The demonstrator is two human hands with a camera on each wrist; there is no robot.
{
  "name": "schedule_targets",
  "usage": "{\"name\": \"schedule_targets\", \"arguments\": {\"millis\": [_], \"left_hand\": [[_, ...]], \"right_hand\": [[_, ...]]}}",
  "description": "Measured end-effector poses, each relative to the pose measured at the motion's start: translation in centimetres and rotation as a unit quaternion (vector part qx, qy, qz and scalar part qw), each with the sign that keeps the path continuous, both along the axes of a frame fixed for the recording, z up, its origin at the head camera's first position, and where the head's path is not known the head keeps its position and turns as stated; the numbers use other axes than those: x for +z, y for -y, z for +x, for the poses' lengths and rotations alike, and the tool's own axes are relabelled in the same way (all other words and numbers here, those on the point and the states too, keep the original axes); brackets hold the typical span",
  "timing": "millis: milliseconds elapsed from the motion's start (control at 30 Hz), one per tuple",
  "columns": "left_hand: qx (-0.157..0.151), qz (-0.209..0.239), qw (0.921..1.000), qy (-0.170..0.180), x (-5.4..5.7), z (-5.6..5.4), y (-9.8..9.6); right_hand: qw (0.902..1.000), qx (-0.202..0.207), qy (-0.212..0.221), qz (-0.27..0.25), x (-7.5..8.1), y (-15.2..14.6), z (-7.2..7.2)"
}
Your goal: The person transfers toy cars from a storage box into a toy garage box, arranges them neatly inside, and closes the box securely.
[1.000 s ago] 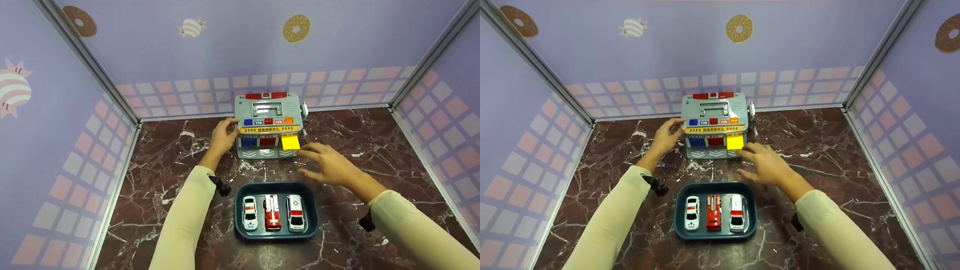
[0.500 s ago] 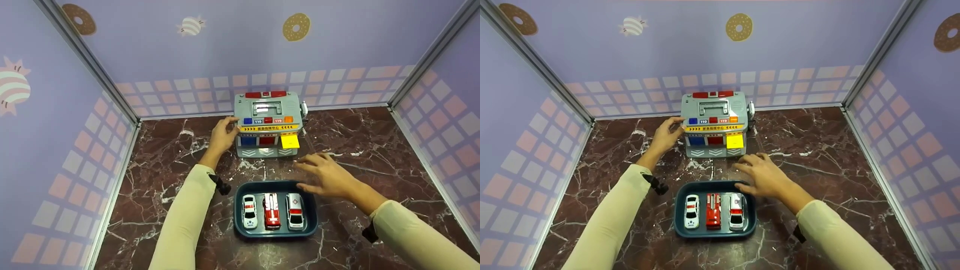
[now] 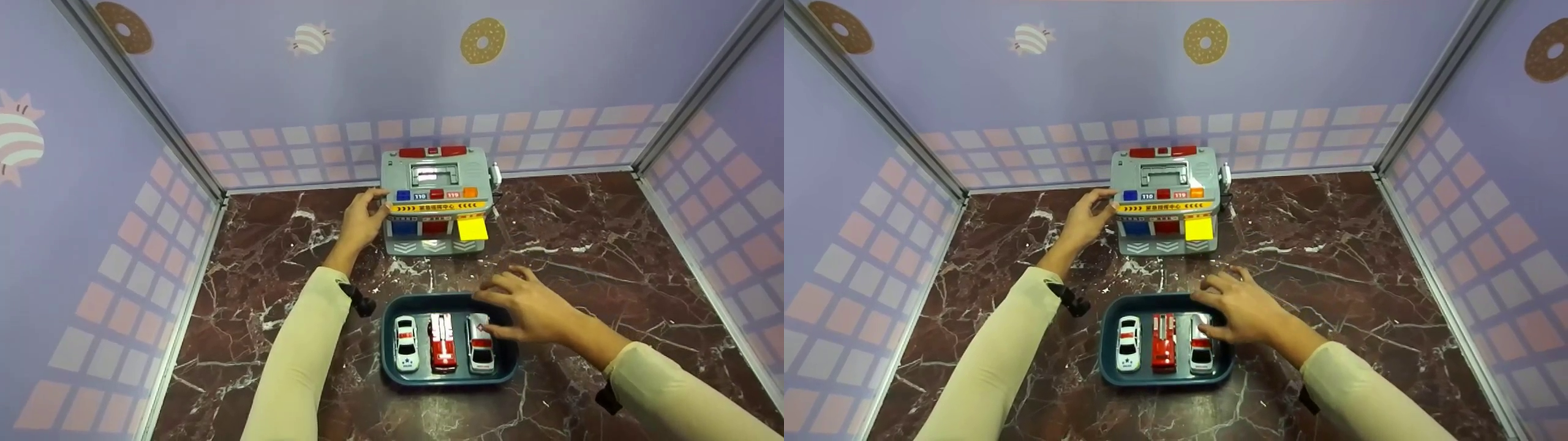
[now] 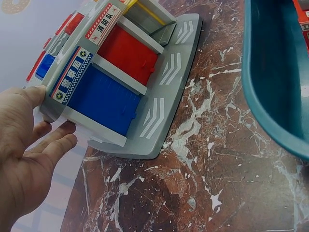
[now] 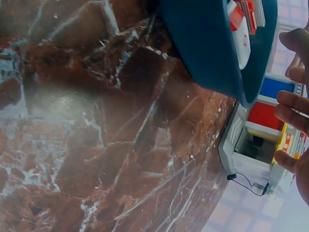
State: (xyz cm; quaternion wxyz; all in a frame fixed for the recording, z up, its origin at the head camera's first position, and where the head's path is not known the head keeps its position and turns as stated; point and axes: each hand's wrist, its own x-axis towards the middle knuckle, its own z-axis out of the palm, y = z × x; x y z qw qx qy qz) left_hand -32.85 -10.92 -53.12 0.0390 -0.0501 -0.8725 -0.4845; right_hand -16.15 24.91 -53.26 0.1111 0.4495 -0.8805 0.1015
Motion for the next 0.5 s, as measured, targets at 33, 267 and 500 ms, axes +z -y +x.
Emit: {"name": "schedule_targets", "arguments": {"millis": [33,267,500], "left_hand": [[0.000,0.000,1.0000,-0.001,0.0,0.0,0.0],[-0.005,-0.007,0.9999,-0.013,0.1,0.0,0.1],[0.001,-0.011,0.9998,-0.014,0.1,0.0,0.0]], "right_hand": [[1.0000,0.001,0.001,0.004,-0.1,0.0,0.1],[0.9996,0.014,0.010,0.021,-0.7,0.4,1.1],[0.9989,0.027,-0.012,0.036,-1.3,0.9,1.9]]}}
